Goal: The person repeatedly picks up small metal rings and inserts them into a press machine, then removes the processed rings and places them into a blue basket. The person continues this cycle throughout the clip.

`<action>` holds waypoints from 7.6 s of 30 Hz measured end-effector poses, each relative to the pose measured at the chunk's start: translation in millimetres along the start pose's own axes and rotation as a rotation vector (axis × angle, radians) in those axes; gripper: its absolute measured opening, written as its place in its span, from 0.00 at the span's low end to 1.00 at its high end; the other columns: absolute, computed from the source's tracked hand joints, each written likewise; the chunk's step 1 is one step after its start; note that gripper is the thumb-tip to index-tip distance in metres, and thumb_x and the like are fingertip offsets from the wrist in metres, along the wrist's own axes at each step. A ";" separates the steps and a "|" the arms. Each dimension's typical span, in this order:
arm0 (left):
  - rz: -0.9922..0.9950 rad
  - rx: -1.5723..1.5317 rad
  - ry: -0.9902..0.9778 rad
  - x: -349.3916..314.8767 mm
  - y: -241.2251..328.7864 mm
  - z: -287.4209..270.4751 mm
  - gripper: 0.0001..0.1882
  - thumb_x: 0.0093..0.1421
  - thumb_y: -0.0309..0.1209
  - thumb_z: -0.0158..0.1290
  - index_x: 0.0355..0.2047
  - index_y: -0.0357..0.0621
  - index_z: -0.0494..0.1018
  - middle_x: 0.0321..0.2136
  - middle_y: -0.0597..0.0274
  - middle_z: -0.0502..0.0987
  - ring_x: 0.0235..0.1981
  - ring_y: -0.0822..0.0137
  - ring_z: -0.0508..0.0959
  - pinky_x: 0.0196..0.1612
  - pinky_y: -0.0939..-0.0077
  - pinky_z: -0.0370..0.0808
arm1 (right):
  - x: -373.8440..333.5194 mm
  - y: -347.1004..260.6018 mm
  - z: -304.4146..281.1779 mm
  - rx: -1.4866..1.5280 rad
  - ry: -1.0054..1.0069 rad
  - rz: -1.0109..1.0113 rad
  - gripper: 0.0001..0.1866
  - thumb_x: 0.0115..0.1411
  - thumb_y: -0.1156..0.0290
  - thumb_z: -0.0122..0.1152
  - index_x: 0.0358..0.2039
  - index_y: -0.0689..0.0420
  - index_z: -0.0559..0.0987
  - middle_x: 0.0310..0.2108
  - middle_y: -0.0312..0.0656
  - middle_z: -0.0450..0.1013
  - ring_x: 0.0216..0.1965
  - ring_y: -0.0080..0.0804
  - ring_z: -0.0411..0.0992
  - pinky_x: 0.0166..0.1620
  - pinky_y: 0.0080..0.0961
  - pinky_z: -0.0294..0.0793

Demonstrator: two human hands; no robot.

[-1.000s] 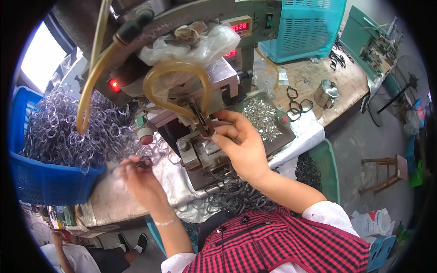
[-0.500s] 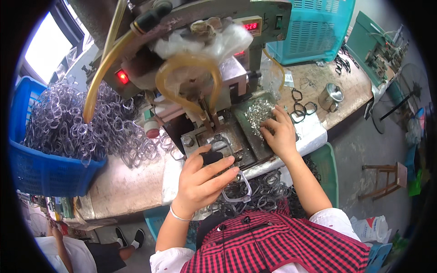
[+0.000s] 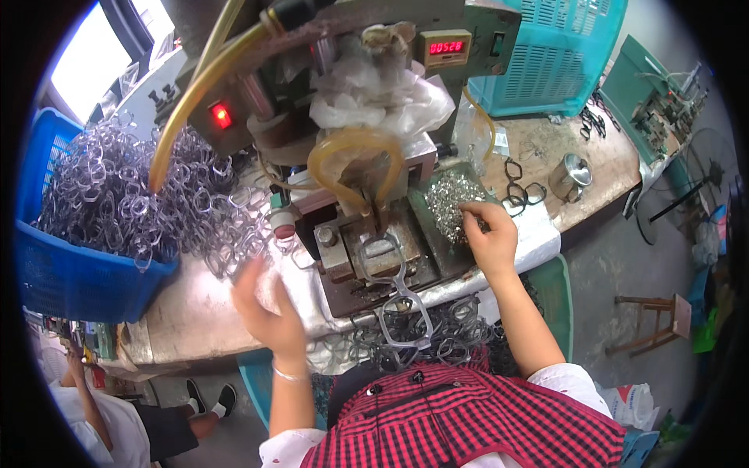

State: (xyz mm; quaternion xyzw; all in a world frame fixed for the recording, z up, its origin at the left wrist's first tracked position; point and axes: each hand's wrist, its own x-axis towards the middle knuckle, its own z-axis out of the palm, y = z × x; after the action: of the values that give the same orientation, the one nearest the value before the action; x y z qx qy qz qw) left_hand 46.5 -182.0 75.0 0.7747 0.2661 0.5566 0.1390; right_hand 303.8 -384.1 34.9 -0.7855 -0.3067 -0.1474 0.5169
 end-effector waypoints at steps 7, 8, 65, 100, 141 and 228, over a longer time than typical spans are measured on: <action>0.158 0.331 -0.596 8.7 -138.3 51.5 0.20 0.50 0.17 0.54 0.46 0.41 0.76 0.35 0.49 0.79 0.42 0.45 0.75 0.49 0.56 0.72 | 6.4 -18.0 15.6 0.176 -0.038 0.113 0.05 0.54 0.77 0.66 0.34 0.59 0.84 0.33 0.42 0.80 0.34 0.37 0.77 0.41 0.29 0.75; 0.203 0.225 -0.629 2.0 -161.7 53.2 0.20 0.51 0.16 0.52 0.45 0.42 0.77 0.34 0.54 0.79 0.40 0.47 0.75 0.47 0.57 0.73 | 4.3 -17.4 17.7 0.168 -0.037 0.105 0.06 0.54 0.77 0.66 0.34 0.59 0.84 0.33 0.43 0.80 0.34 0.37 0.77 0.41 0.29 0.75; -1.023 -1.497 -1.248 -24.8 48.9 9.5 0.31 0.70 0.54 0.44 0.46 0.32 0.72 0.39 0.43 0.80 0.37 0.56 0.83 0.30 0.71 0.83 | 7.9 7.2 17.3 -0.196 -0.030 -0.078 0.05 0.52 0.75 0.66 0.32 0.57 0.82 0.31 0.43 0.79 0.36 0.45 0.76 0.41 0.39 0.74; -0.324 -1.127 -0.170 54.5 32.8 -6.4 0.16 0.74 0.42 0.38 0.41 0.42 0.68 0.33 0.51 0.78 0.31 0.64 0.78 0.32 0.72 0.80 | 2.3 -114.1 36.0 0.729 -0.231 0.143 0.22 0.57 0.82 0.61 0.53 0.66 0.72 0.45 0.46 0.77 0.43 0.26 0.78 0.50 0.23 0.75; -0.163 0.073 -0.308 26.9 -50.5 -9.8 0.03 0.62 0.22 0.57 0.37 0.37 0.78 0.30 0.61 0.80 0.32 0.72 0.77 0.40 0.77 0.74 | 1.8 -3.8 -1.3 -0.072 -0.032 -0.026 0.05 0.52 0.78 0.64 0.32 0.57 0.82 0.33 0.41 0.80 0.37 0.42 0.77 0.42 0.35 0.74; -0.230 0.636 -0.678 1.4 -140.2 95.7 0.06 0.52 0.28 0.55 0.27 0.40 0.78 0.40 0.51 0.75 0.45 0.47 0.73 0.47 0.53 0.74 | 16.8 -97.1 18.6 0.380 -0.220 -0.110 0.20 0.51 0.77 0.66 0.47 0.61 0.78 0.34 0.44 0.79 0.37 0.39 0.78 0.44 0.32 0.74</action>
State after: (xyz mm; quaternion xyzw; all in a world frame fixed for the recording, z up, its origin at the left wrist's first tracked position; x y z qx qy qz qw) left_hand 100.4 -58.5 -28.3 0.8822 0.4469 0.1444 0.0348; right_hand 253.4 -334.8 106.3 -0.6675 -0.4258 -0.0285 0.6101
